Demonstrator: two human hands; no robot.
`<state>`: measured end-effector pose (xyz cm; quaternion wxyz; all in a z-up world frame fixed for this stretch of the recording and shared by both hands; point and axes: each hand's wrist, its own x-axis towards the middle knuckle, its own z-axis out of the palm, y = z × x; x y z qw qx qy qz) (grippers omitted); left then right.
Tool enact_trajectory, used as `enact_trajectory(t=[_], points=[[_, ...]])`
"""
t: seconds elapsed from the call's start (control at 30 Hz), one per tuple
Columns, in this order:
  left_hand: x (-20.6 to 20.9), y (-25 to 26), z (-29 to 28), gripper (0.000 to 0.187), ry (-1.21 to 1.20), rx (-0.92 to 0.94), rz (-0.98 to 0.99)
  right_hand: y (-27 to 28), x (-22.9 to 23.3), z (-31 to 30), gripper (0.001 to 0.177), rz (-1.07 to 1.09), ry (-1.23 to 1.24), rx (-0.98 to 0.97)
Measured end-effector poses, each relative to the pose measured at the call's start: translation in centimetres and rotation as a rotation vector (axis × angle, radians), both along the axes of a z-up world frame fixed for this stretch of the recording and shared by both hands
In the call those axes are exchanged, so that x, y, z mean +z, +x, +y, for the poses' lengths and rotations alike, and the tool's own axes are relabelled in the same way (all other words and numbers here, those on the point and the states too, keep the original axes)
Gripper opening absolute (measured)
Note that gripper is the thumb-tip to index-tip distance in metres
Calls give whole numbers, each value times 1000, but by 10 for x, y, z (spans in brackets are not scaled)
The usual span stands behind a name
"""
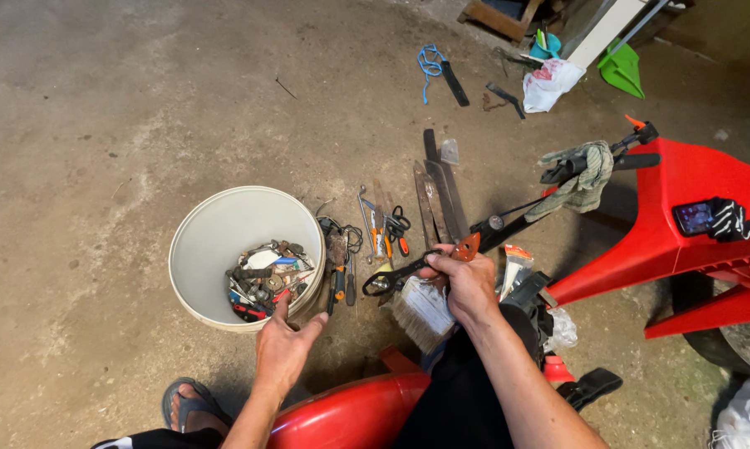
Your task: The person sits on a red stool and cleans various metal tools retrieved from a white bucket. Using a wire brush, they scrub a metal clamp, a wrench, and a screwdriver to remove dirt or rust, then place the cleaned items on the floor next to other tools.
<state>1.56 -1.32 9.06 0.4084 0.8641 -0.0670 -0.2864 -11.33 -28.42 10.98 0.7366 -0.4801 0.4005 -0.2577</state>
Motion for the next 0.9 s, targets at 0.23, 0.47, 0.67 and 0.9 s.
enact_trajectory(t=[0.23, 0.47, 0.67, 0.9], points=[[28, -2, -4, 126, 108, -312, 59, -3, -4, -2, 25, -2, -17, 18], [43, -8, -4, 95, 292, -569, -170, -4, -3, 2, 26, -18, -2, 36], [38, -9, -1, 82, 392, -673, -156, -5, -1, 2, 26, 4, -5, 53], [33, -8, 3, 83, 392, -649, -155, -7, -3, 1, 25, 2, 0, 56]])
